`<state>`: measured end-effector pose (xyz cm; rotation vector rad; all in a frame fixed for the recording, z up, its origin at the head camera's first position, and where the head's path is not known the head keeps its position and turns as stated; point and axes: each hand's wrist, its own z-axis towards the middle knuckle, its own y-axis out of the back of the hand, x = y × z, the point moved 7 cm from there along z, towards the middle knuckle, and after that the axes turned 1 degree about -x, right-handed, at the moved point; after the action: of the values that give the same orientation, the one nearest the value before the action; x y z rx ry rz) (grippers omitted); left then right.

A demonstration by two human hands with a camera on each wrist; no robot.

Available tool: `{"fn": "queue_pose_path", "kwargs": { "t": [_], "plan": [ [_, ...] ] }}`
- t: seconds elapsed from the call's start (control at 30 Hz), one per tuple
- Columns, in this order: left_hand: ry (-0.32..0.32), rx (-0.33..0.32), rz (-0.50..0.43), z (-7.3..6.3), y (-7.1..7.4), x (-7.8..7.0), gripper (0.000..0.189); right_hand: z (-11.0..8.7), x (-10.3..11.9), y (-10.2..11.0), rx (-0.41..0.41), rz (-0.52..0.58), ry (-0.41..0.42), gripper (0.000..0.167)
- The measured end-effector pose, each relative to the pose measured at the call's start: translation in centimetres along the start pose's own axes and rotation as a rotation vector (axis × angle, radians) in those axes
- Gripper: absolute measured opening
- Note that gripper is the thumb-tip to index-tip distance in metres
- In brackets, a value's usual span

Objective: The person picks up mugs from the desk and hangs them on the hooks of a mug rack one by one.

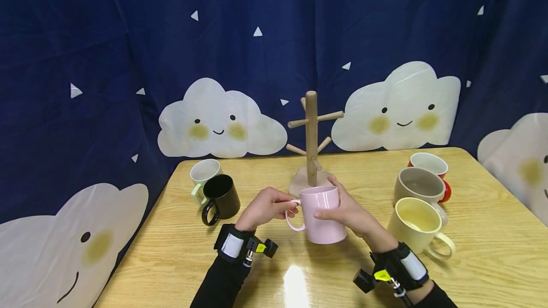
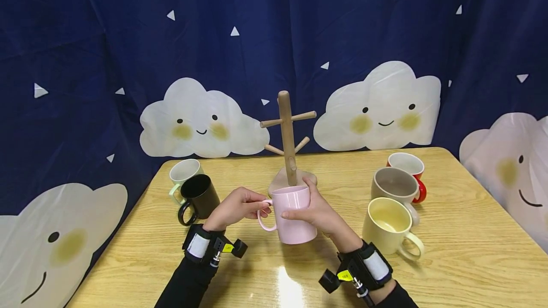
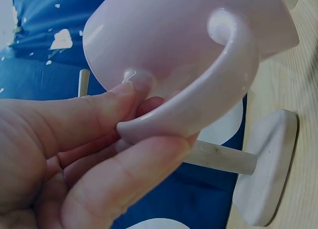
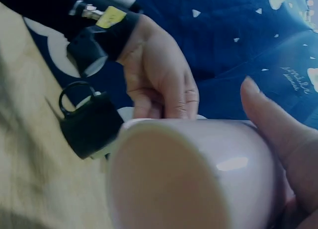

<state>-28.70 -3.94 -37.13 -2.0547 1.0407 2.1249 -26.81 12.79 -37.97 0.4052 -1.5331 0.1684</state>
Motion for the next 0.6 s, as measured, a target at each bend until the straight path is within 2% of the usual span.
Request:
{"fn": "queue_pose_path", "kwargs": {
  "t": [0.17, 0.27, 0.47, 0.6],
  "plan": [
    [-0.024, 0.001, -0.022, 0.2, -0.1, 0.1, 0.021, 0.2, -0.3, -0.5, -0.071, 0.070, 0.034, 0.091],
    [-0.028, -0.005, -0.007, 0.3, -0.1, 0.3, 0.021, 0.2, -0.5, -0.6, -0.103, 0.072, 0.051, 0.083],
    [-0.035, -0.006, 0.044, 0.2, 0.3, -0.2, 0.024, 0.0, -0.1, -0.5, -0.134, 0.050, 0.084, 0.081],
    [-0.045, -0.031, 0.051, -0.2, 1.2, -0.6, 0.031, -0.3, 0.5, 0.1, -0.158, 0.070, 0.082, 0.081]
  ]
}}
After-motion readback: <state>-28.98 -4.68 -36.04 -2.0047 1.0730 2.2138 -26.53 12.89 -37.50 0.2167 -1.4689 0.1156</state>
